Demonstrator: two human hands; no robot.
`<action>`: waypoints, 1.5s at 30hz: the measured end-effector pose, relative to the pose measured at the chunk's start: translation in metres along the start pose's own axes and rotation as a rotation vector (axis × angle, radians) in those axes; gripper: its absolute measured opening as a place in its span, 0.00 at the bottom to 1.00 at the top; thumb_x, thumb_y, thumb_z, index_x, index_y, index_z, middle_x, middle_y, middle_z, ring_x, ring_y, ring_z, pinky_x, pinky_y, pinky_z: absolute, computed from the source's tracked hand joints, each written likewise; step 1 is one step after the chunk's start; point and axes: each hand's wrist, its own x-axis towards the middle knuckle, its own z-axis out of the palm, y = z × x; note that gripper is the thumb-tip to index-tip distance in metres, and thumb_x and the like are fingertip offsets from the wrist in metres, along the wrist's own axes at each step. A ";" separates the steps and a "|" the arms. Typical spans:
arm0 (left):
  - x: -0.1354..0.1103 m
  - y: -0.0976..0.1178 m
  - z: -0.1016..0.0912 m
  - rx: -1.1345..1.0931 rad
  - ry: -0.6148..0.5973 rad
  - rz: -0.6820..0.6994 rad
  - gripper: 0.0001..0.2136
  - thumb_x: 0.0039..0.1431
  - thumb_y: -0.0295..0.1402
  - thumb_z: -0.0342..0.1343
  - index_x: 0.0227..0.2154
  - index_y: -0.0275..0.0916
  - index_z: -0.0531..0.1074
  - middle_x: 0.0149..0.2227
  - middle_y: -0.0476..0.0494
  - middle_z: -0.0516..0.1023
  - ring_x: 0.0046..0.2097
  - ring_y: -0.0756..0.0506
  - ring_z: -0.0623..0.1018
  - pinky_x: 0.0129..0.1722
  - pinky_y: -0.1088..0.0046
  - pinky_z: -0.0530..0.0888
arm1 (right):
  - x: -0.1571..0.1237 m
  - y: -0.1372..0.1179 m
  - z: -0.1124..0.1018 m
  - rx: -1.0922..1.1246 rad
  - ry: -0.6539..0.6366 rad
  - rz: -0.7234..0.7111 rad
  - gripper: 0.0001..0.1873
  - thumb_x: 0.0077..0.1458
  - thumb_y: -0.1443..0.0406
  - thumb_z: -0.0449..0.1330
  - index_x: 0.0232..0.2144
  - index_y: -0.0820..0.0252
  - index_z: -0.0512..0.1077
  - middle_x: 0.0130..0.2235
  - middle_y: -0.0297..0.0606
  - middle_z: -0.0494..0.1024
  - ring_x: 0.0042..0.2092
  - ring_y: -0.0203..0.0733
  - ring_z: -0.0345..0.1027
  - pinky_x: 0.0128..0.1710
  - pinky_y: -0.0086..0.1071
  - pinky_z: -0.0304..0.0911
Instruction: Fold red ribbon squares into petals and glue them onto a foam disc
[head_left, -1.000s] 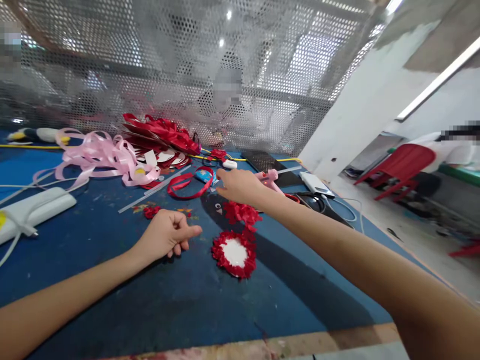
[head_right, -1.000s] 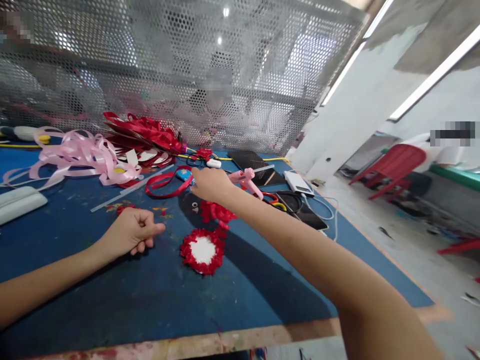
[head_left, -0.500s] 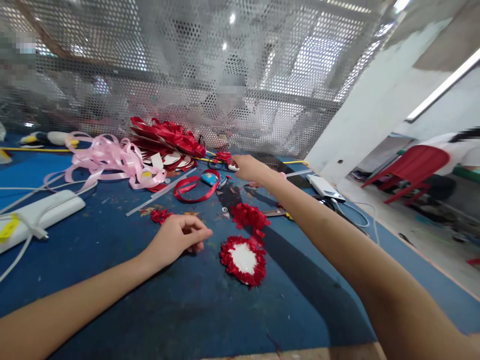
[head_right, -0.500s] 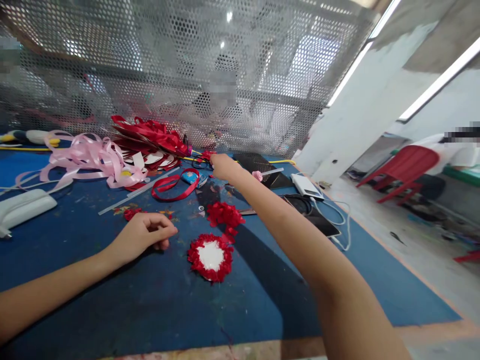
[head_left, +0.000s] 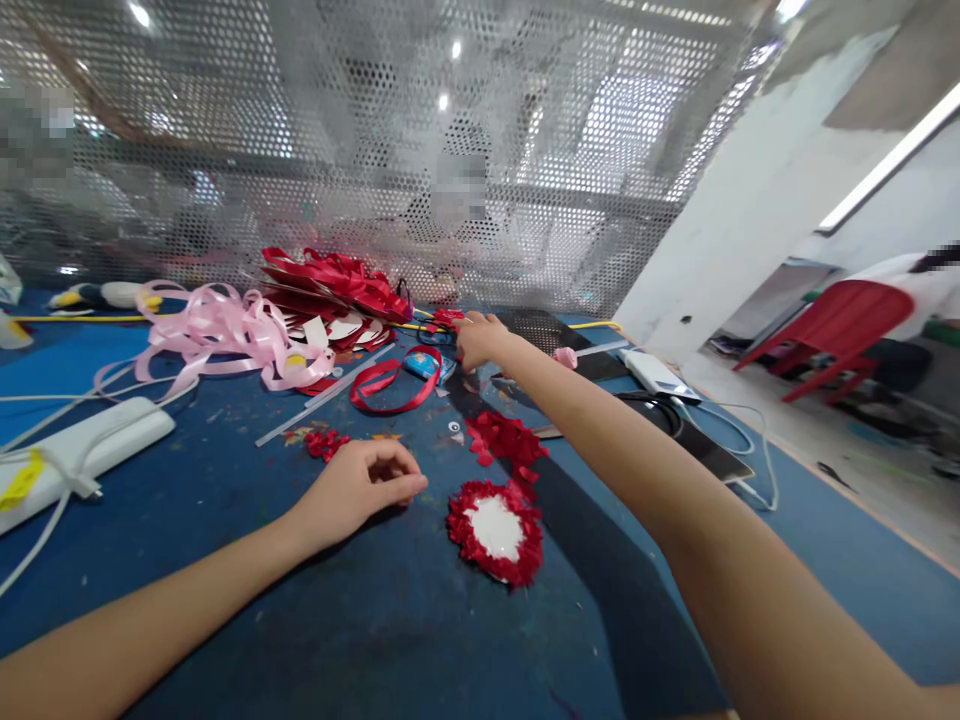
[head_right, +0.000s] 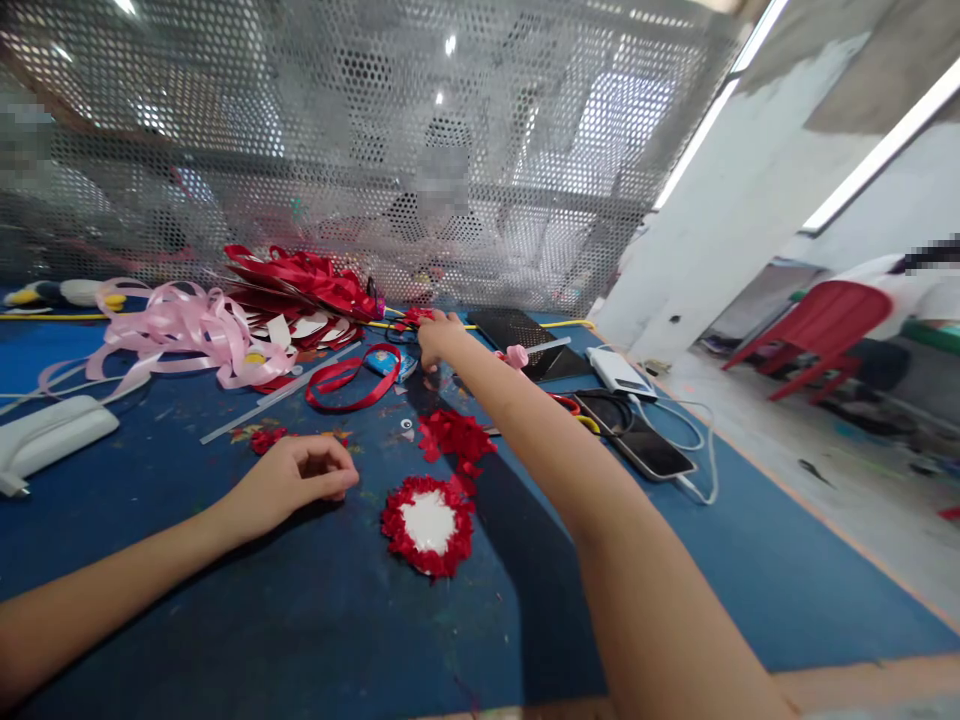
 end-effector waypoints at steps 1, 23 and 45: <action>0.000 0.000 -0.001 -0.001 -0.006 -0.001 0.07 0.50 0.38 0.60 0.24 0.39 0.73 0.22 0.50 0.75 0.26 0.49 0.75 0.28 0.76 0.70 | 0.001 0.002 -0.001 -0.001 0.017 0.010 0.20 0.38 0.64 0.68 0.38 0.60 0.77 0.55 0.46 0.66 0.55 0.57 0.55 0.51 0.44 0.56; 0.003 0.003 -0.005 -0.292 0.159 -0.163 0.13 0.42 0.36 0.65 0.31 0.36 0.77 0.29 0.44 0.83 0.28 0.49 0.80 0.27 0.78 0.76 | -0.028 0.026 -0.048 -0.058 0.401 0.069 0.14 0.53 0.69 0.55 0.41 0.69 0.74 0.50 0.49 0.68 0.53 0.55 0.56 0.49 0.43 0.56; -0.006 0.005 0.001 -0.464 0.452 -0.097 0.14 0.32 0.38 0.71 0.18 0.35 0.73 0.15 0.52 0.75 0.15 0.56 0.71 0.13 0.86 0.64 | -0.153 0.180 -0.029 0.306 0.765 0.697 0.12 0.56 0.68 0.56 0.39 0.73 0.75 0.42 0.52 0.73 0.39 0.38 0.64 0.40 0.34 0.58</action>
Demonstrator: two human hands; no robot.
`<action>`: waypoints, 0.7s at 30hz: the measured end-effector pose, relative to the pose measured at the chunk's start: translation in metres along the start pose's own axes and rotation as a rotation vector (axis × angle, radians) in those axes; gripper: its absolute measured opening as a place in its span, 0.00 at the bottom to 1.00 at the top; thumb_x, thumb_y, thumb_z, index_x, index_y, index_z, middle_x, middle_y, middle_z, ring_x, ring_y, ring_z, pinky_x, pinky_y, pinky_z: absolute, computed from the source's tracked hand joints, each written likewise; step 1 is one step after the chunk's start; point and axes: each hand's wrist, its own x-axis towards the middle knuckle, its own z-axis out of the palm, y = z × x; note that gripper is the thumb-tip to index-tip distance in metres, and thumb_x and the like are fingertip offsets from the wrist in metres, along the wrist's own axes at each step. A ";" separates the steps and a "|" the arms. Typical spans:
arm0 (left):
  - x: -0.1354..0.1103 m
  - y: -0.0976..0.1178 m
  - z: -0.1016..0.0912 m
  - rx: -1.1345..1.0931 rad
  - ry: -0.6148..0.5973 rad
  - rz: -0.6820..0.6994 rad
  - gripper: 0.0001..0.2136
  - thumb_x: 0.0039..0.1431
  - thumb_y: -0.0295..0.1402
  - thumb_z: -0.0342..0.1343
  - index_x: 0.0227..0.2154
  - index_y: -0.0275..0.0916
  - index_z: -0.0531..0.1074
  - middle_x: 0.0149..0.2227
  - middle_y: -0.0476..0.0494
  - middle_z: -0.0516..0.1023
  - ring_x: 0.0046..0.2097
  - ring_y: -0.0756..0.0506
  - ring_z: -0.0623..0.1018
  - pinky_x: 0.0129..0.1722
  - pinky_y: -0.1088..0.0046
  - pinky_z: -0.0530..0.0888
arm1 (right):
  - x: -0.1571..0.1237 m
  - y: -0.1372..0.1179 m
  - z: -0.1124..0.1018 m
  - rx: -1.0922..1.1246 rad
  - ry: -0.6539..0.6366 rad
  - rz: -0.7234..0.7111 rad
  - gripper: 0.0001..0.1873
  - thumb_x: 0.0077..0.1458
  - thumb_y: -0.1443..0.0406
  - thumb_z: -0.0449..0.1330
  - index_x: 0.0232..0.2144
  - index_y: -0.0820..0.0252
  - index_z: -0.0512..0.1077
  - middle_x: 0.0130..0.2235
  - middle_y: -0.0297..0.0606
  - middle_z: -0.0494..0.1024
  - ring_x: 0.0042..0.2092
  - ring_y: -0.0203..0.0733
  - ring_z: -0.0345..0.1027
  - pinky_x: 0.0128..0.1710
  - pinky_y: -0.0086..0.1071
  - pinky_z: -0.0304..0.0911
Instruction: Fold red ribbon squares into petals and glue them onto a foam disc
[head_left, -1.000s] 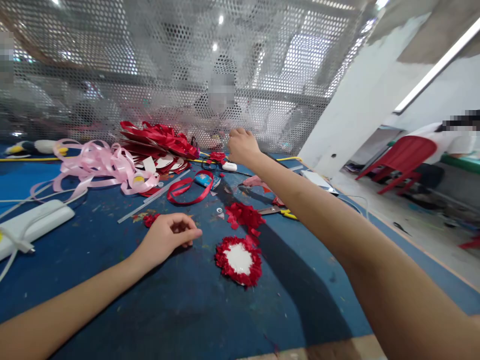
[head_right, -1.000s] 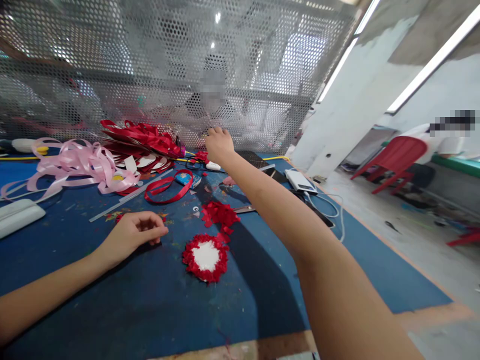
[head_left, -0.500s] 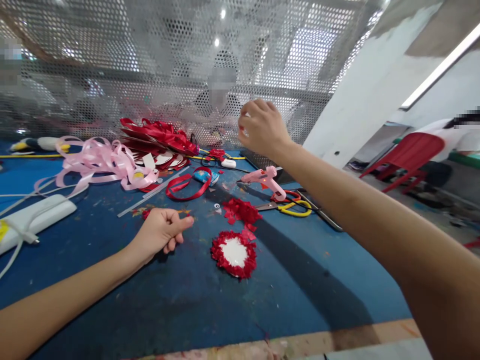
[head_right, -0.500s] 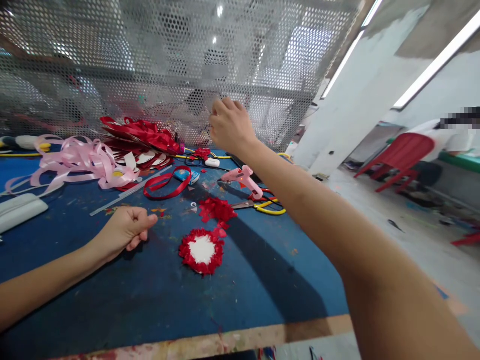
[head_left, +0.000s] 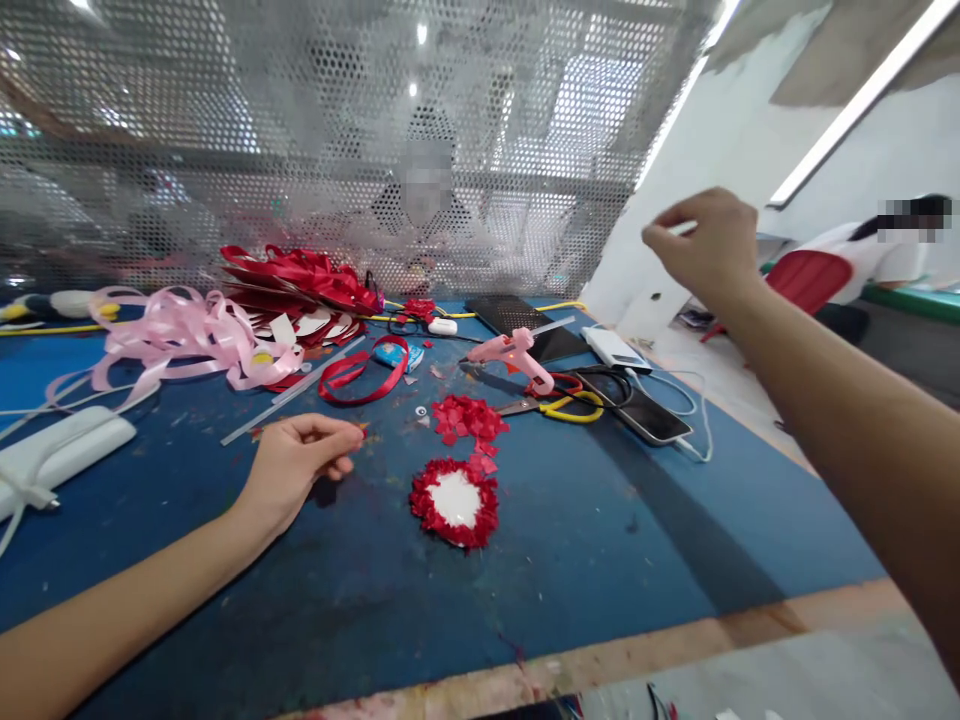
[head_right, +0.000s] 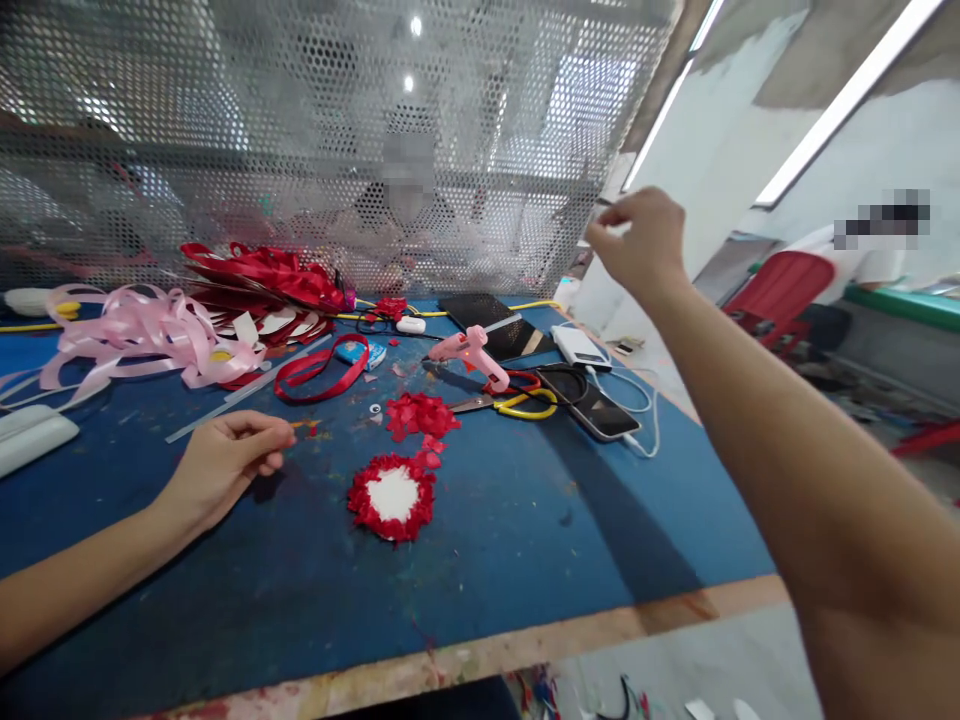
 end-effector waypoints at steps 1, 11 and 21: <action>0.000 -0.001 -0.001 0.023 0.006 0.006 0.16 0.34 0.40 0.70 0.15 0.35 0.71 0.12 0.54 0.71 0.12 0.57 0.67 0.11 0.86 0.61 | -0.007 0.012 0.002 -0.022 -0.040 0.019 0.10 0.54 0.71 0.58 0.36 0.74 0.75 0.39 0.53 0.74 0.38 0.40 0.64 0.40 0.36 0.58; 0.008 -0.005 0.000 0.112 -0.085 0.035 0.13 0.40 0.40 0.68 0.24 0.35 0.76 0.21 0.49 0.78 0.23 0.53 0.75 0.23 0.83 0.72 | -0.090 0.034 0.082 0.047 -0.432 -0.104 0.10 0.59 0.61 0.57 0.39 0.63 0.72 0.41 0.38 0.75 0.41 0.40 0.70 0.42 0.38 0.68; 0.012 0.001 -0.004 0.178 0.031 0.016 0.10 0.37 0.32 0.68 0.24 0.34 0.77 0.23 0.46 0.81 0.17 0.56 0.73 0.14 0.87 0.66 | -0.103 -0.003 0.095 0.120 -0.201 -0.031 0.09 0.50 0.65 0.54 0.28 0.60 0.75 0.34 0.43 0.79 0.36 0.48 0.71 0.35 0.37 0.62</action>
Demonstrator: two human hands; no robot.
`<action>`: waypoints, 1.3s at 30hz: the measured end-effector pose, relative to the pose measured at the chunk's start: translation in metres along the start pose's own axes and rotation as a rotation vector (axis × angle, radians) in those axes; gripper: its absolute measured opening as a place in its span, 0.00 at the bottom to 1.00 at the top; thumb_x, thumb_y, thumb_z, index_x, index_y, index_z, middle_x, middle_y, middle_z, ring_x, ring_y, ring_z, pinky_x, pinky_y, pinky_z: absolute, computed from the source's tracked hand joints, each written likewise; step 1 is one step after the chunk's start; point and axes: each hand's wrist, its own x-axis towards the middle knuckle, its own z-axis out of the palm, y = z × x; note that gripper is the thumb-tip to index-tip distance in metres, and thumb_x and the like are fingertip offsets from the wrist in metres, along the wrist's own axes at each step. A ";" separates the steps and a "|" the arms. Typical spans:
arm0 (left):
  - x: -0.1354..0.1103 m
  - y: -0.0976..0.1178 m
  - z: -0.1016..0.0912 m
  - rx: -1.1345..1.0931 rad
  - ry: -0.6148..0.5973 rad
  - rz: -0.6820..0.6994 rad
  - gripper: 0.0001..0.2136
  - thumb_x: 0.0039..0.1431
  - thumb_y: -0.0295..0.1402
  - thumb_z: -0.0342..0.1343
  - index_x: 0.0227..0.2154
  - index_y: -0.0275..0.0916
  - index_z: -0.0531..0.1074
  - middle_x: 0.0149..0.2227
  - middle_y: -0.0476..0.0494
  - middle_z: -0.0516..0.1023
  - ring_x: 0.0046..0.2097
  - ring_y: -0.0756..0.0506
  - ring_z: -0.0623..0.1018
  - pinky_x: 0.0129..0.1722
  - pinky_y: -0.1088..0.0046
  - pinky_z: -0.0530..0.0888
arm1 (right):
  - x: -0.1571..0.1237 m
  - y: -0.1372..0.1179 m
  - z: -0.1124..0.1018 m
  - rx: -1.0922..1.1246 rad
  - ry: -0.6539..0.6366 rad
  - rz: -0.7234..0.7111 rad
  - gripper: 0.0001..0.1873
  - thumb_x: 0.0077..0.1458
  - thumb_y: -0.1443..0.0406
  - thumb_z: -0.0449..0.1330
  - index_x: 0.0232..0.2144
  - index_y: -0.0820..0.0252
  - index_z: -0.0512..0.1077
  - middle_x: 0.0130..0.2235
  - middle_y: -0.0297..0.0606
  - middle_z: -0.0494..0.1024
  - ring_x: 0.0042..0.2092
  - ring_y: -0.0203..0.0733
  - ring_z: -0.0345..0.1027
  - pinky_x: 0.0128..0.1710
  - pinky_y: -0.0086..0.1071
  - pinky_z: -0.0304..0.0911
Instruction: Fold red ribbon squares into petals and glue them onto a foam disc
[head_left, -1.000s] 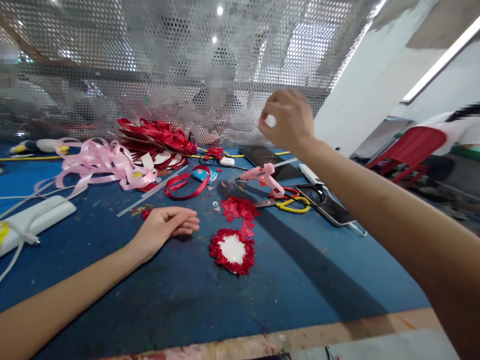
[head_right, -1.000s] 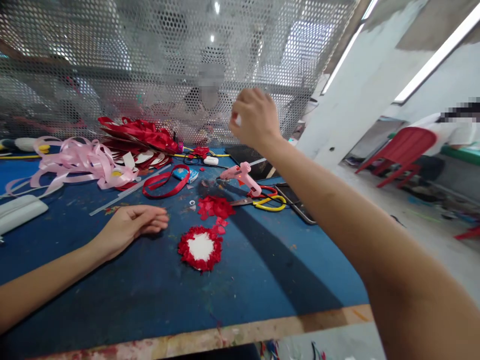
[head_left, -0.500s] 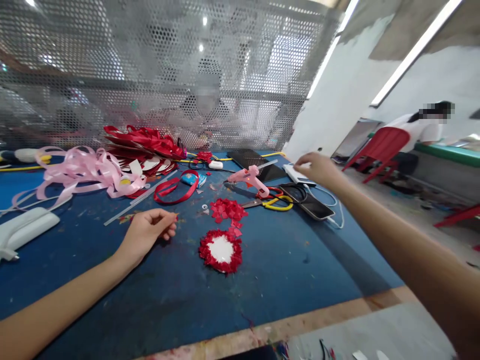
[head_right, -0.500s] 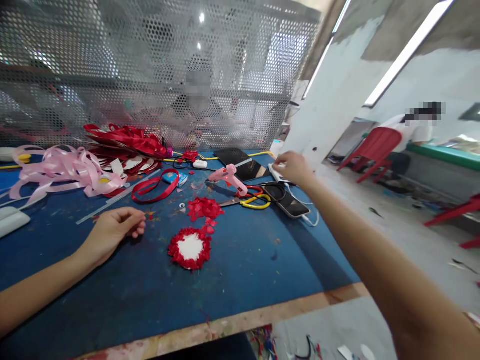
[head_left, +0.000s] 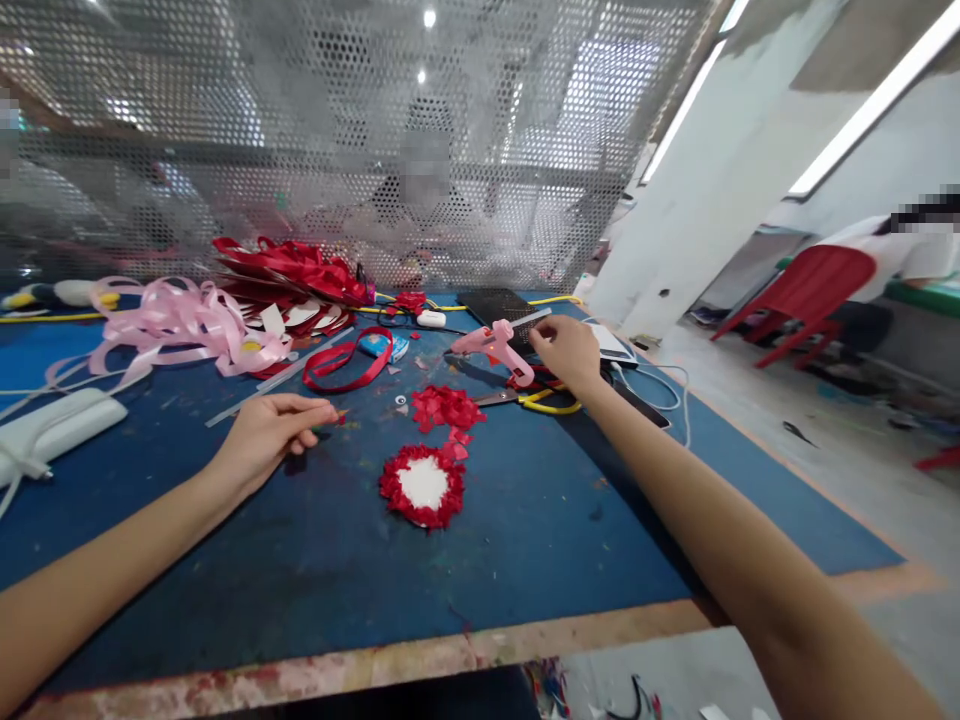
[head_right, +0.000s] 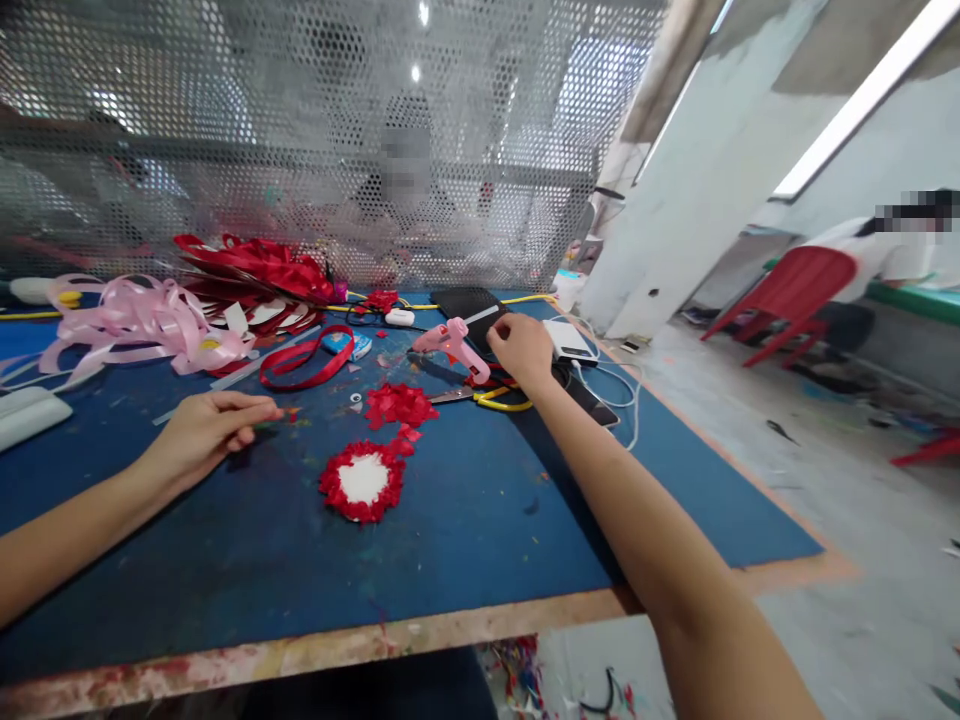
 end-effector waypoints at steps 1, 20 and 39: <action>0.000 0.001 0.000 0.021 0.009 0.001 0.09 0.37 0.32 0.69 0.22 0.34 0.76 0.19 0.48 0.79 0.13 0.58 0.68 0.11 0.88 0.62 | -0.003 0.001 -0.001 -0.013 0.011 0.014 0.09 0.50 0.65 0.54 0.27 0.60 0.75 0.34 0.45 0.79 0.37 0.50 0.71 0.35 0.38 0.62; 0.048 0.015 0.073 0.048 -0.284 0.133 0.12 0.38 0.33 0.67 0.12 0.36 0.69 0.13 0.49 0.74 0.12 0.53 0.70 0.11 0.81 0.64 | -0.038 -0.001 -0.011 0.059 0.153 0.103 0.07 0.48 0.63 0.55 0.24 0.57 0.72 0.30 0.40 0.79 0.33 0.48 0.71 0.28 0.35 0.56; 0.059 0.002 0.069 -0.069 -0.146 0.031 0.19 0.42 0.47 0.64 0.14 0.37 0.68 0.12 0.50 0.73 0.13 0.53 0.71 0.10 0.82 0.64 | -0.033 0.003 0.006 0.310 0.032 0.143 0.06 0.46 0.63 0.57 0.20 0.52 0.69 0.24 0.35 0.75 0.28 0.48 0.71 0.28 0.40 0.62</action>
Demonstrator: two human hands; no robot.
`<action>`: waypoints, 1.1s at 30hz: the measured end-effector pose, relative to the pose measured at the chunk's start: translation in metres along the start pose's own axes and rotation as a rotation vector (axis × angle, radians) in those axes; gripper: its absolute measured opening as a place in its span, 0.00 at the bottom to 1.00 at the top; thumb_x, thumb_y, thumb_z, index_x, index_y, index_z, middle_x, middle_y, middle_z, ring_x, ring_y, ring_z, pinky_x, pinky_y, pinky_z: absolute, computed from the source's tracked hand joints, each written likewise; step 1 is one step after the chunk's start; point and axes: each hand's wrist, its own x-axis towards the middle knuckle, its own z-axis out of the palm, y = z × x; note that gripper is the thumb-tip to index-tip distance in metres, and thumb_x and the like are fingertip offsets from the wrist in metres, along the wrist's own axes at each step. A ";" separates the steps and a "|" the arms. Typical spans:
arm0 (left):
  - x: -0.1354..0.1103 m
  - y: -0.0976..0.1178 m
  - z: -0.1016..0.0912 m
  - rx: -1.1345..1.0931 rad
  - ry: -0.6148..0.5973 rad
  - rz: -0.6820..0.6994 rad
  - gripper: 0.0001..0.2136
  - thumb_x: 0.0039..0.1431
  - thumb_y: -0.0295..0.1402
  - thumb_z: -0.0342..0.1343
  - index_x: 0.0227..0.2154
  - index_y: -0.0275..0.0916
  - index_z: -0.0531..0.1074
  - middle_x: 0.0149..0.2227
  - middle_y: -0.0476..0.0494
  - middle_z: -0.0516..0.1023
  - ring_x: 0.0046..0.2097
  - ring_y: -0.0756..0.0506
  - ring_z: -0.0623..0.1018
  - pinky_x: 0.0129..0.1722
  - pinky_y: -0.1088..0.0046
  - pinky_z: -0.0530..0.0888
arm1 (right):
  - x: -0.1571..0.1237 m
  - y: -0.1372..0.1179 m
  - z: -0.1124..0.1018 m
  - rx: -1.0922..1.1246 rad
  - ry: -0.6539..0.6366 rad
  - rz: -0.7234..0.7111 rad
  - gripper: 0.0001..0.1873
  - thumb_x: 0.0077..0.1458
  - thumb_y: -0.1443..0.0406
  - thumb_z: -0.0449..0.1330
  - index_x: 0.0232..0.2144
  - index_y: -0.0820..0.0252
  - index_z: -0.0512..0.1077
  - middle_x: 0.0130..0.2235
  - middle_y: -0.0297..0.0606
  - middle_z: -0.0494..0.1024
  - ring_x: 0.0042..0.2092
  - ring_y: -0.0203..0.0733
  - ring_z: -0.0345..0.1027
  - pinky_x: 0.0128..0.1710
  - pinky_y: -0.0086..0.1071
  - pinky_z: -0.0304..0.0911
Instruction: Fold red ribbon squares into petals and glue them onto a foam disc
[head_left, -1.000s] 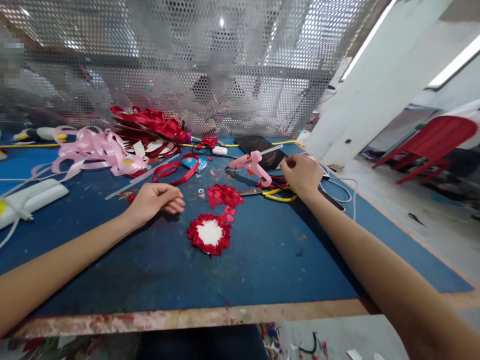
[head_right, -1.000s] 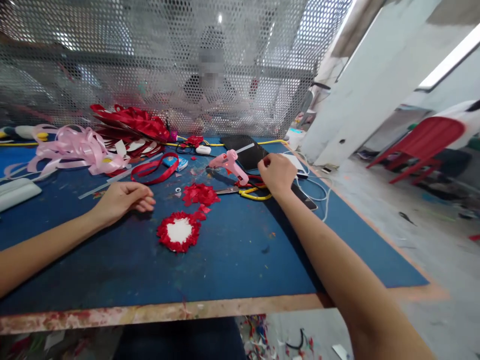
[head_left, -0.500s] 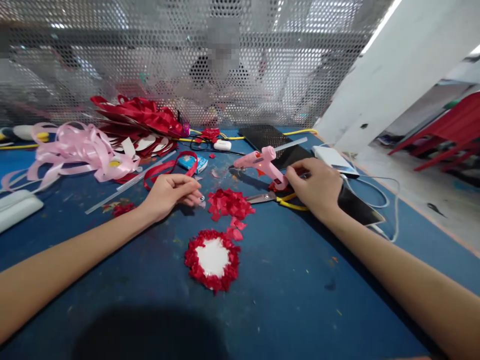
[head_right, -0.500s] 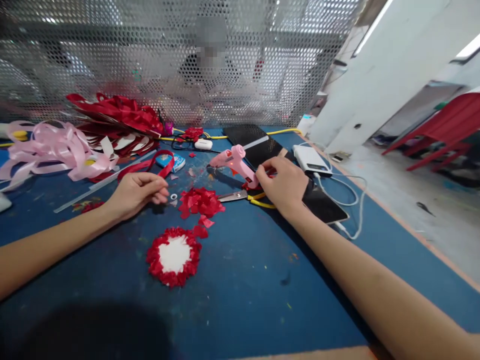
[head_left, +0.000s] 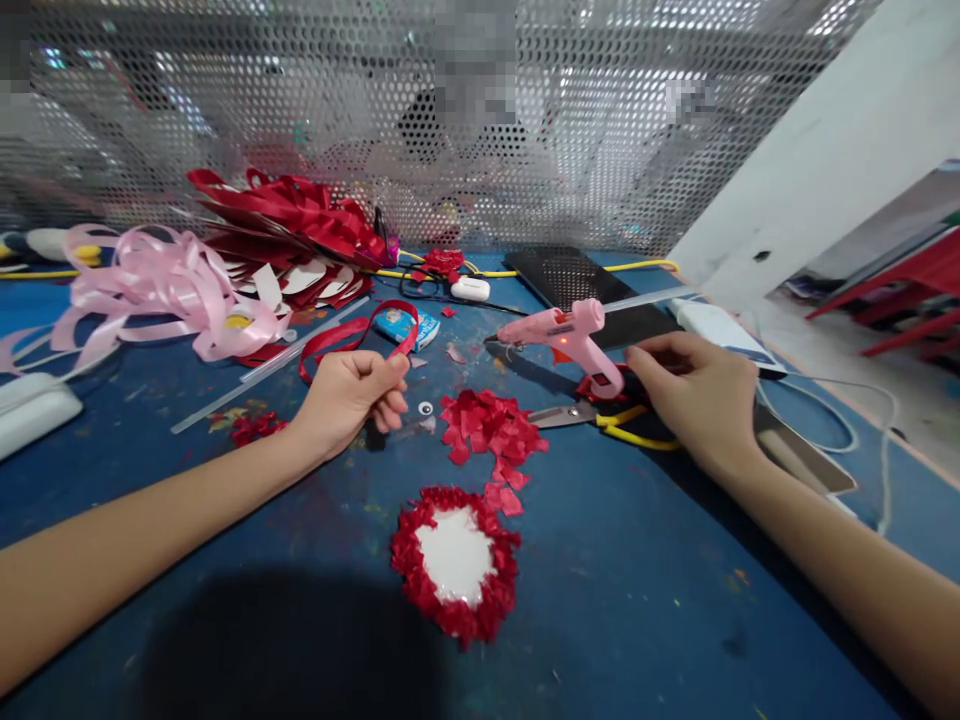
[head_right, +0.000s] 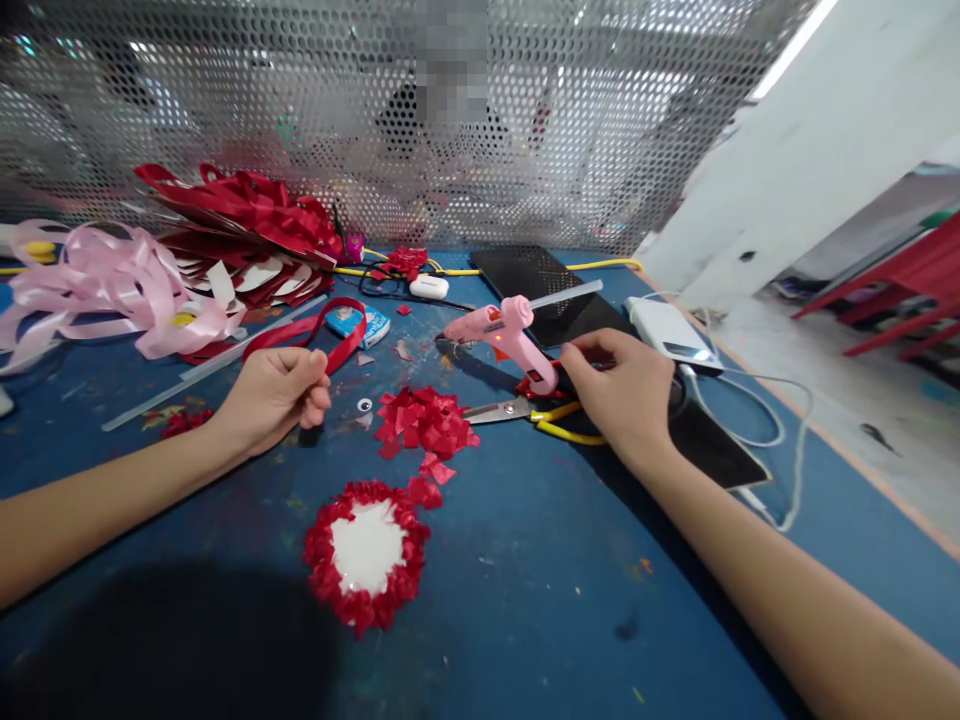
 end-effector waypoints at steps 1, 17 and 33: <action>0.000 0.000 0.000 -0.021 -0.012 -0.006 0.18 0.44 0.47 0.63 0.17 0.36 0.71 0.16 0.48 0.76 0.17 0.51 0.75 0.14 0.81 0.68 | 0.000 0.000 0.000 0.007 0.004 0.013 0.05 0.46 0.63 0.57 0.20 0.52 0.70 0.24 0.35 0.75 0.28 0.48 0.71 0.28 0.39 0.62; -0.004 -0.004 -0.001 0.011 -0.091 0.118 0.14 0.30 0.31 0.70 0.19 0.38 0.69 0.20 0.52 0.77 0.27 0.47 0.79 0.31 0.72 0.76 | -0.002 0.001 -0.003 -0.014 -0.013 -0.043 0.05 0.45 0.64 0.56 0.22 0.56 0.71 0.26 0.38 0.77 0.27 0.45 0.70 0.27 0.36 0.63; -0.005 -0.006 -0.003 0.017 -0.171 0.151 0.16 0.42 0.33 0.67 0.36 0.37 0.75 0.29 0.46 0.83 0.35 0.46 0.81 0.40 0.72 0.75 | -0.006 -0.001 -0.004 -0.094 -0.058 -0.097 0.06 0.46 0.64 0.56 0.22 0.57 0.71 0.29 0.41 0.78 0.31 0.46 0.71 0.34 0.38 0.64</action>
